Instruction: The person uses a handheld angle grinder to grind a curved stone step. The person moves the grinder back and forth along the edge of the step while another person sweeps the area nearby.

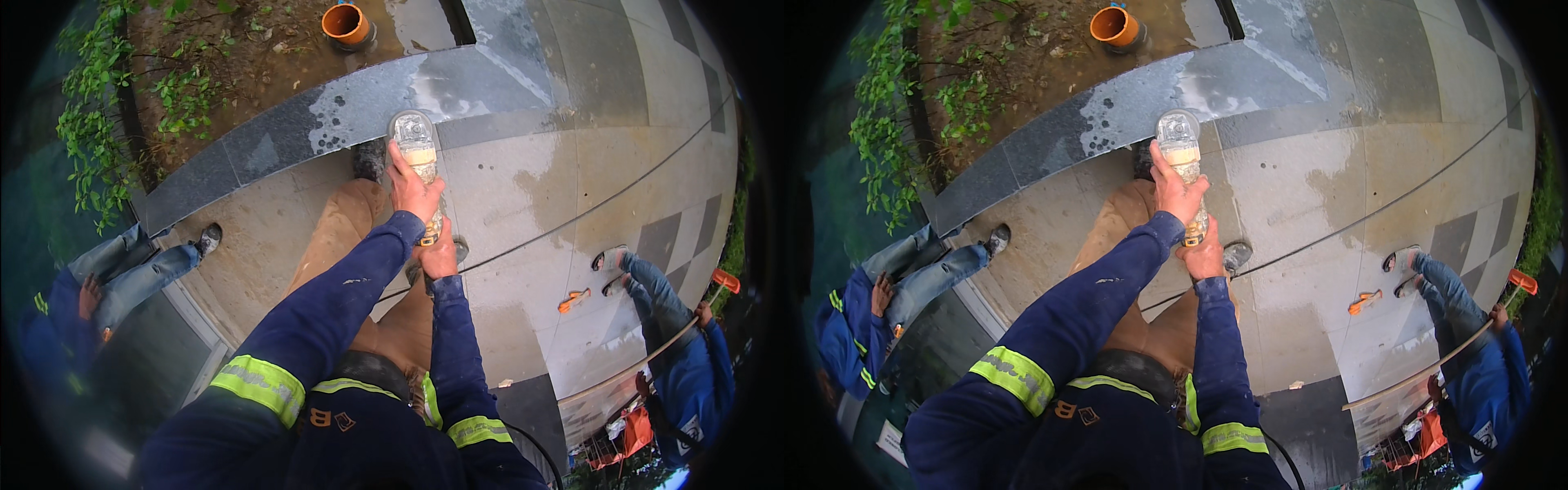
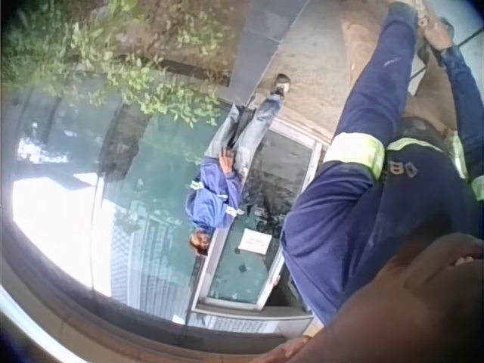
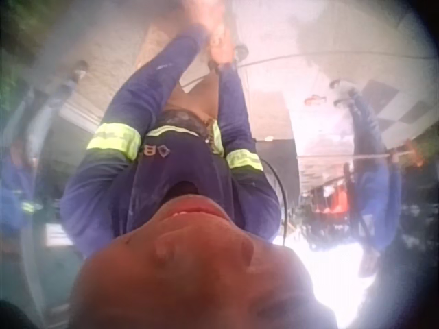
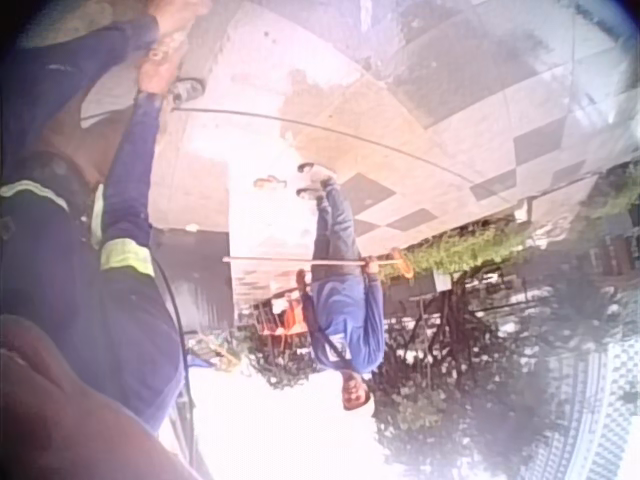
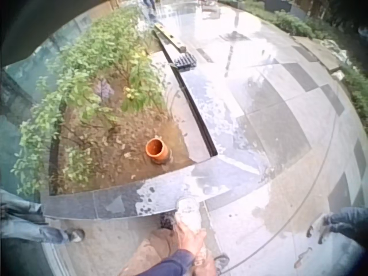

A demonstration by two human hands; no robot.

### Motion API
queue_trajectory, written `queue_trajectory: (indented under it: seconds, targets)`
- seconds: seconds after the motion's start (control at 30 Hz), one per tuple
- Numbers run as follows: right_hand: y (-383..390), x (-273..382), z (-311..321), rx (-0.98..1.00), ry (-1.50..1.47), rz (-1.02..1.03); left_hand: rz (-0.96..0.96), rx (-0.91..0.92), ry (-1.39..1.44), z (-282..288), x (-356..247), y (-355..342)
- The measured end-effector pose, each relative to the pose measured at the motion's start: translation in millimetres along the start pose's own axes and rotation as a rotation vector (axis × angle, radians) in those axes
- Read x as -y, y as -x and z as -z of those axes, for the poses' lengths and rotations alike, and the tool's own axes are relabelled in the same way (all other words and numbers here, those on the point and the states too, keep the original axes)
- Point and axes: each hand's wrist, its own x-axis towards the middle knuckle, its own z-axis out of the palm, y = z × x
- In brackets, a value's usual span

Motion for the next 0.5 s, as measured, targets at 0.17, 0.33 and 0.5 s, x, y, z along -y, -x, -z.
queue_trajectory:
  seconds: [0.17,0.33,0.5]
  targets:
    - [-6,6,-3,-0.007,0.032,-0.006,0.032,0.013,0.023,8,-10,-7]
    - [15,7,-2,0.006,-0.011,-0.051,0.024,0.011,0.006,7,2,10]
    - [2,4,1,-0.016,0.007,-0.009,-0.041,-0.025,-0.011,-4,-4,-2]
